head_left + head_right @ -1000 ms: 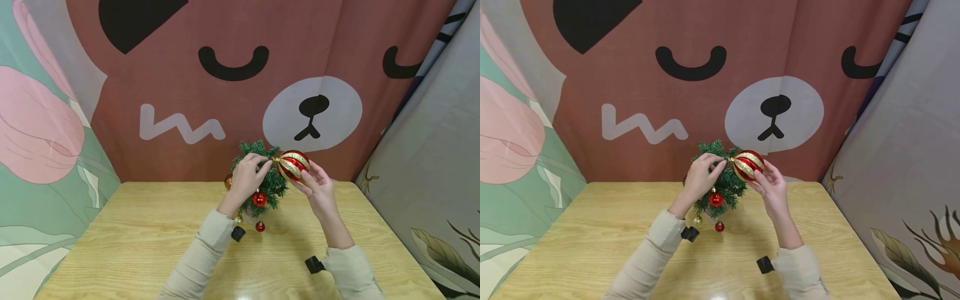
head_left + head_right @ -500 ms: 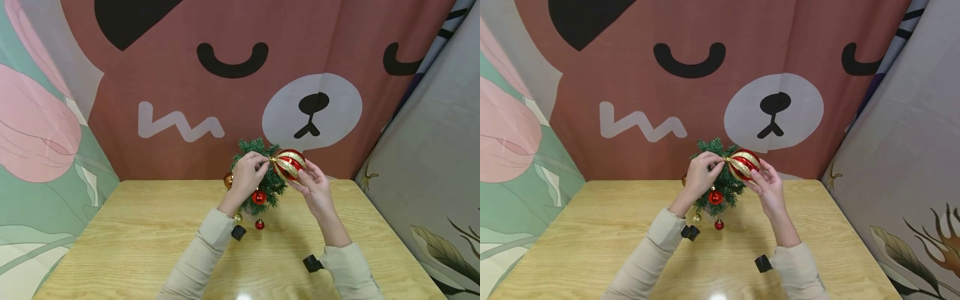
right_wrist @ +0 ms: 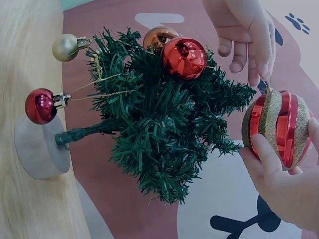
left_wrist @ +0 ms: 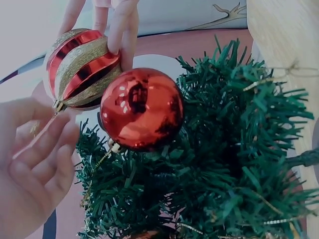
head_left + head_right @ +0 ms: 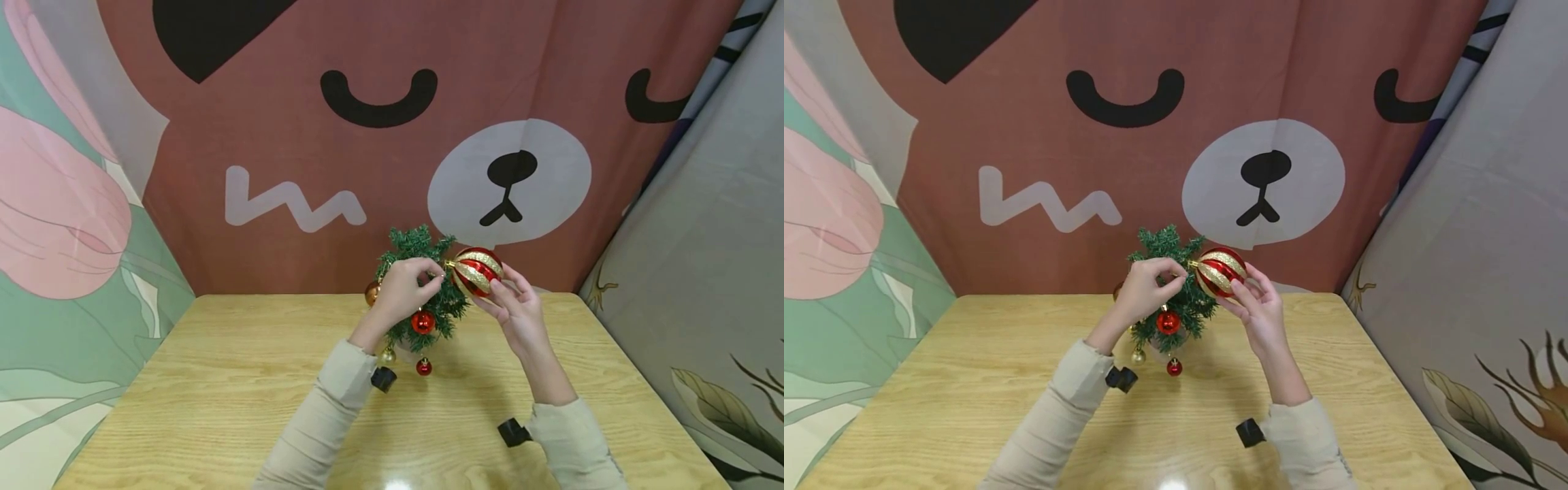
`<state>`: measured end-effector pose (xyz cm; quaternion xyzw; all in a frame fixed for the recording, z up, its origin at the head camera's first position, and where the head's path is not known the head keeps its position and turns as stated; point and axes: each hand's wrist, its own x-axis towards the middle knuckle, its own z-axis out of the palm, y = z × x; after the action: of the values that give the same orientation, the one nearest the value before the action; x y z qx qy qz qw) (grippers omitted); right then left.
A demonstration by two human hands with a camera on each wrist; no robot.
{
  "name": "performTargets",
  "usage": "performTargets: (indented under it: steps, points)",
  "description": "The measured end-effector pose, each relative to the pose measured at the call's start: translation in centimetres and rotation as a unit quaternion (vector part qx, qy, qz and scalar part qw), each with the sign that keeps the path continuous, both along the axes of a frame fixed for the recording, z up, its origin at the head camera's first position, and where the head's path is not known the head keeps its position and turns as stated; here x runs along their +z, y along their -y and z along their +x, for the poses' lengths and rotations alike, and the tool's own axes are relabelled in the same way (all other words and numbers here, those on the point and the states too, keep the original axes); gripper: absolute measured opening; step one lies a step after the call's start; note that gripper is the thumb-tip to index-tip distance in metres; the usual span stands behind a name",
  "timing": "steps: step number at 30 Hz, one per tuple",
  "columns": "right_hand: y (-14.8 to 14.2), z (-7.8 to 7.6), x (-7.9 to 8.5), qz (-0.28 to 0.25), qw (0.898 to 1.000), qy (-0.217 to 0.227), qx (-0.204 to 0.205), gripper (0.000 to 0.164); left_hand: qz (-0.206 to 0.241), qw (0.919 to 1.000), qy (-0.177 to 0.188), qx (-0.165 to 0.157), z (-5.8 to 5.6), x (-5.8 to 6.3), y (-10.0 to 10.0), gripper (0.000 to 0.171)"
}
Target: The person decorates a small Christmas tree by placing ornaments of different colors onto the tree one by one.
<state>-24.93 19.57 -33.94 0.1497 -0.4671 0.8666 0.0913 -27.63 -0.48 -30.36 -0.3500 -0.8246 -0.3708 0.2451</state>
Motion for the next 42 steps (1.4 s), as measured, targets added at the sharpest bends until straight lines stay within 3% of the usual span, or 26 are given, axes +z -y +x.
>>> performTargets:
  steps: [3,7,18,27,34,42]
  points:
    - [-0.1,0.1,-0.1,0.000,1.000,-0.013,-0.002,0.027,-0.049,0.9984,0.028,0.000,0.1,0.2,0.2,0.013]
    - [-0.1,0.1,-0.3,-0.002,1.000,-0.028,-0.006,0.028,-0.069,0.9968,0.010,0.039,0.2,0.4,0.2,0.016]
    - [-0.2,0.0,-0.5,0.002,1.000,-0.005,-0.008,0.029,-0.005,0.9904,-0.084,0.110,0.2,0.2,-0.4,0.014]
    - [-0.2,0.0,-0.4,0.007,1.000,0.001,-0.011,0.028,0.004,0.9876,-0.100,0.121,0.0,0.2,-0.7,0.014]
    - [-0.1,-0.1,-0.2,0.011,1.000,0.005,-0.011,0.028,-0.049,0.9819,-0.117,0.140,0.0,0.7,-1.0,0.015]
    - [-0.1,-0.4,0.0,0.014,0.998,0.059,-0.018,0.024,-0.093,0.9774,-0.104,0.159,-0.4,0.9,-1.3,0.017]
